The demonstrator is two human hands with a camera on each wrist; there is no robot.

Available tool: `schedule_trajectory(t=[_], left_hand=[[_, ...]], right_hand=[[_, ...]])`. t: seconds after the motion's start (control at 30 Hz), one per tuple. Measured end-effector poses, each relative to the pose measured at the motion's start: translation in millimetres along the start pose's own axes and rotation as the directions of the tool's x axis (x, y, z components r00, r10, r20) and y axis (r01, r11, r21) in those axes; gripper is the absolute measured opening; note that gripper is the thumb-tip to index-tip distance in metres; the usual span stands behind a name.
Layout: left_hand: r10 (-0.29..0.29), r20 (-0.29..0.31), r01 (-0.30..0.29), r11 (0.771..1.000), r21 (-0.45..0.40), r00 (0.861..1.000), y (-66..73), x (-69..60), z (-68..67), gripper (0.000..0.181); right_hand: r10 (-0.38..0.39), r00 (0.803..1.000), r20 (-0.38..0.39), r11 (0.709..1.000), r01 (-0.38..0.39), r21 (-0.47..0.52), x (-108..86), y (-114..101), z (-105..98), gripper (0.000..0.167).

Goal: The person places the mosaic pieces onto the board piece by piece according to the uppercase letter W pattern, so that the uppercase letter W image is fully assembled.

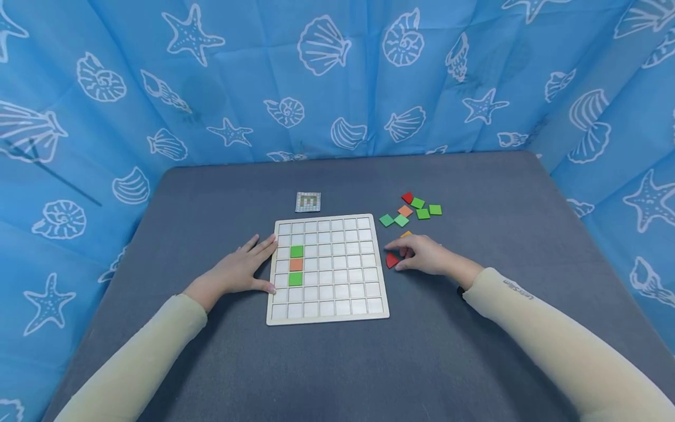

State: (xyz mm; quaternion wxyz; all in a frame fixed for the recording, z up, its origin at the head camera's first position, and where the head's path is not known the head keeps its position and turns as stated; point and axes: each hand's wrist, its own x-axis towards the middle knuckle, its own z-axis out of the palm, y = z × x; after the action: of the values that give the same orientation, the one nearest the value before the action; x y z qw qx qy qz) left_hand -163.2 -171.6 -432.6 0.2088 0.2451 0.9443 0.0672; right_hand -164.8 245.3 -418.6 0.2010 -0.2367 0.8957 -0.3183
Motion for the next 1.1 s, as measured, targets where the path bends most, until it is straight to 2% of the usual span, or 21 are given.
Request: schedule_trajectory(t=[0.27, 0.83, 1.1], left_hand=[[0.01, -0.01, -0.01, 1.0, -0.003, 1.0, -0.2, 0.4, 1.0, 0.109], [0.012, -0.011, -0.012, 1.0, 0.005, 1.0, 0.4, -0.6, 1.0, 0.109], [0.015, -0.014, -0.014, 1.0, 0.008, 1.0, 1.0, -1.2, 0.8, 0.109]], right_hand=[[0.01, 1.0, 0.001, 1.0, -0.01, -0.006, 4.1, 3.9, 1.0, 0.041], [-0.009, 0.998, 0.057, 1.0, 0.009, -0.01, 10.0, 7.9, -0.3, 0.039], [-0.032, 0.998, 0.052, 0.999, 0.032, -0.012, 10.0, 8.3, -0.5, 0.035]])
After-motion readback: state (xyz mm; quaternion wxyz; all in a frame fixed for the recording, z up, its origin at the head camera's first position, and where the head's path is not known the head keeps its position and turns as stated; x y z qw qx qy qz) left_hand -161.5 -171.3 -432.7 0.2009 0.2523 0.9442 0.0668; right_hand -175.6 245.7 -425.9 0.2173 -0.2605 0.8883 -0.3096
